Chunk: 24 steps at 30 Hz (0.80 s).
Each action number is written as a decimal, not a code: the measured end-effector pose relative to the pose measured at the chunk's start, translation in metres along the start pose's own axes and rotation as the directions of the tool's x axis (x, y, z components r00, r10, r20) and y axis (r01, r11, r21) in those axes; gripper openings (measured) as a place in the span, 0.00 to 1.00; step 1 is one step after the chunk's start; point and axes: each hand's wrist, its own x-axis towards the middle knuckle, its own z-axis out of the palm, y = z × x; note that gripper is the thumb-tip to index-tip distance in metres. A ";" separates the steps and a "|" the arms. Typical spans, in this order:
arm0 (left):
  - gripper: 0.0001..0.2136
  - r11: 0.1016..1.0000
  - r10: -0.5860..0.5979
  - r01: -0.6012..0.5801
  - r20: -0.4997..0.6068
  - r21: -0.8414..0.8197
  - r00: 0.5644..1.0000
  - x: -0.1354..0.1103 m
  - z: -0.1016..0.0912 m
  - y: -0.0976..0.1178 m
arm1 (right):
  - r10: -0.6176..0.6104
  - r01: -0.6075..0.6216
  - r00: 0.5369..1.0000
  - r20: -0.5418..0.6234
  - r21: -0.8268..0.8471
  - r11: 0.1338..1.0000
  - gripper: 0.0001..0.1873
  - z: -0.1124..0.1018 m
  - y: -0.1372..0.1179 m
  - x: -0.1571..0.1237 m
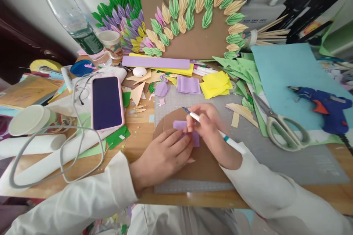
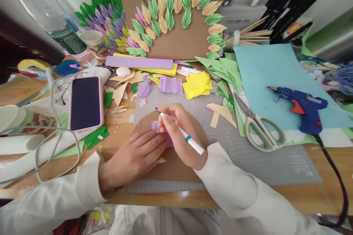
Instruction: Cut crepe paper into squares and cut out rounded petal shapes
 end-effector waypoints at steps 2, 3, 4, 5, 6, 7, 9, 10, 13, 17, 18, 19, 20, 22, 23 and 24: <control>0.18 1.000 -0.023 0.023 0.057 -0.015 0.998 -0.005 0.006 -0.002 | 0.084 -0.080 0.995 -0.046 0.086 0.993 0.12 0.002 0.011 0.006; 0.18 0.999 -0.035 0.038 0.081 -0.032 0.996 -0.007 0.007 -0.002 | 0.120 -0.112 0.990 -0.068 0.121 0.986 0.10 0.002 0.015 0.007; 0.19 0.997 -0.044 0.049 0.100 -0.051 0.994 -0.009 0.007 -0.002 | 0.149 -0.136 0.985 -0.086 0.142 0.980 0.09 0.001 0.018 0.007; 0.19 0.996 -0.051 0.059 0.114 -0.067 0.992 -0.010 0.007 -0.002 | 0.172 -0.156 0.980 -0.097 0.157 0.975 0.09 0.001 0.019 0.007; 0.19 0.994 -0.063 0.073 0.131 -0.078 0.989 -0.011 0.006 -0.002 | 0.194 -0.174 0.976 -0.103 0.171 0.970 0.08 0.000 0.020 0.007; 0.19 0.992 -0.083 0.096 0.153 -0.083 0.985 -0.012 0.006 -0.001 | 0.215 -0.193 0.971 -0.106 0.187 0.963 0.08 0.000 0.020 0.007; 0.18 0.983 -0.146 0.165 0.206 -0.077 0.968 -0.012 0.004 0.000 | 0.260 -0.231 0.959 -0.110 0.220 0.948 0.08 0.000 0.019 0.007; 0.19 0.978 -0.176 0.197 0.230 -0.071 0.957 -0.013 0.003 0.001 | 0.279 -0.248 0.954 -0.111 0.236 0.940 0.08 -0.001 0.019 0.007; 0.20 0.969 -0.213 0.238 0.277 -0.062 0.937 -0.015 0.002 0.003 | 0.268 -0.225 0.951 -0.152 0.250 0.942 0.08 -0.004 0.018 0.008; 0.21 0.967 -0.229 0.251 0.307 -0.036 0.924 -0.018 0.002 0.006 | 0.189 -0.119 0.939 -0.287 0.244 0.962 0.14 -0.012 0.013 0.013; 0.20 0.969 -0.225 0.246 0.307 -0.033 0.925 -0.019 0.003 0.006 | 0.181 -0.103 0.931 -0.317 0.248 0.963 0.14 -0.014 0.011 0.014; 0.20 0.970 -0.218 0.239 0.308 -0.033 0.926 -0.019 0.003 0.007 | 0.178 -0.093 0.924 -0.338 0.254 0.963 0.12 -0.015 0.009 0.014; 0.20 0.972 -0.211 0.232 0.306 -0.033 0.928 -0.020 0.003 0.007 | 0.174 -0.085 0.921 -0.350 0.257 0.963 0.09 -0.016 0.007 0.014; 0.21 0.974 -0.202 0.223 0.311 -0.031 0.928 -0.020 0.004 0.007 | 0.164 -0.082 0.932 -0.325 0.250 0.965 0.05 -0.016 0.005 0.012; 0.21 0.974 -0.203 0.223 0.318 -0.027 0.926 -0.020 0.003 0.008 | 0.153 -0.086 0.947 -0.282 0.235 0.968 0.04 -0.015 0.005 0.010; 0.21 0.974 -0.204 0.224 0.327 -0.023 0.923 -0.020 0.003 0.008 | 0.144 -0.094 0.962 -0.231 0.212 0.973 0.04 -0.014 0.005 0.007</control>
